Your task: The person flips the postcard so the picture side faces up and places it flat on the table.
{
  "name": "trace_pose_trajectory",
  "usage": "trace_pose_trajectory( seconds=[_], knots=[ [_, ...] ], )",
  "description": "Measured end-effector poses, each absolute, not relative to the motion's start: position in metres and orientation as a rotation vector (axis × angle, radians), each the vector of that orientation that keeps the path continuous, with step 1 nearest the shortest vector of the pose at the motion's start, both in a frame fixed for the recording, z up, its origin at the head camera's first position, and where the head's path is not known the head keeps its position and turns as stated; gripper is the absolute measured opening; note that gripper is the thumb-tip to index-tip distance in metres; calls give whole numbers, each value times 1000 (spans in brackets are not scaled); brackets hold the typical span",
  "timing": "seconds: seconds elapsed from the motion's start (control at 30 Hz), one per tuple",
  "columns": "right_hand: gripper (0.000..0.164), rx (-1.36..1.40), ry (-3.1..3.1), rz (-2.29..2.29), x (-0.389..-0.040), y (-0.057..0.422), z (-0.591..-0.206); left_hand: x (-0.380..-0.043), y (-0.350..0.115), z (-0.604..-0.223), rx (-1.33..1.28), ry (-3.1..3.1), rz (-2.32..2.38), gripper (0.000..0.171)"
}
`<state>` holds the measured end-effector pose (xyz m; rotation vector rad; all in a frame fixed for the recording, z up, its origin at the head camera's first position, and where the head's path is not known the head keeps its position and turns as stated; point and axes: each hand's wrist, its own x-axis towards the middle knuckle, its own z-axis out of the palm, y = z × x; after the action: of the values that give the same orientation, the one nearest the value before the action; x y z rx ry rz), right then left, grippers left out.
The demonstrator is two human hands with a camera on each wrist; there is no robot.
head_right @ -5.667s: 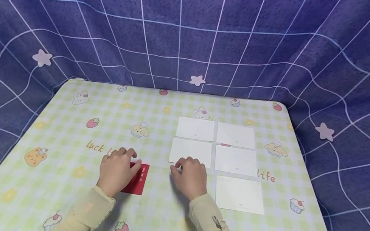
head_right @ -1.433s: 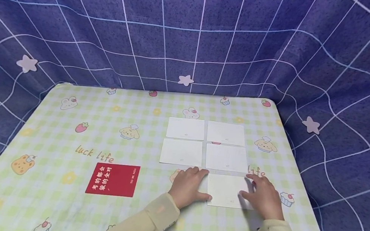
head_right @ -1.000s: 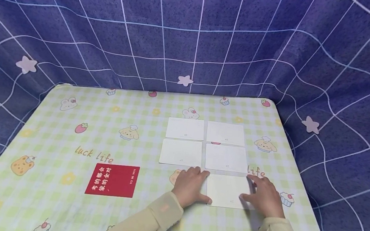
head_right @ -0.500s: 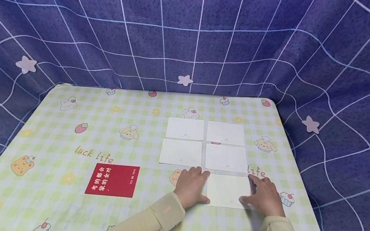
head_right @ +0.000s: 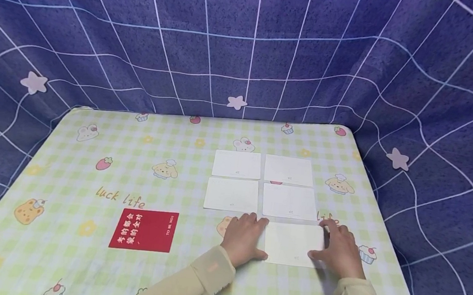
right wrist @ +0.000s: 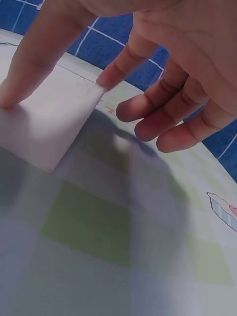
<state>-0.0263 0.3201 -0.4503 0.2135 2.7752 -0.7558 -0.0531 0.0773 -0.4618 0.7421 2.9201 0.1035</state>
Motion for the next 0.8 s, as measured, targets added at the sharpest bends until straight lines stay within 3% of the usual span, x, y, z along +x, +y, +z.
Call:
trace_pose_trajectory(
  seconds=[0.33,0.8],
  knots=[
    [80,170,2873,-836,-14,320,-454,-53,76,-465,613,3016,110,74],
    [87,186,2901,-907,-7,318,-457,-49,82,-472,631,3062,166,71]
  ],
)
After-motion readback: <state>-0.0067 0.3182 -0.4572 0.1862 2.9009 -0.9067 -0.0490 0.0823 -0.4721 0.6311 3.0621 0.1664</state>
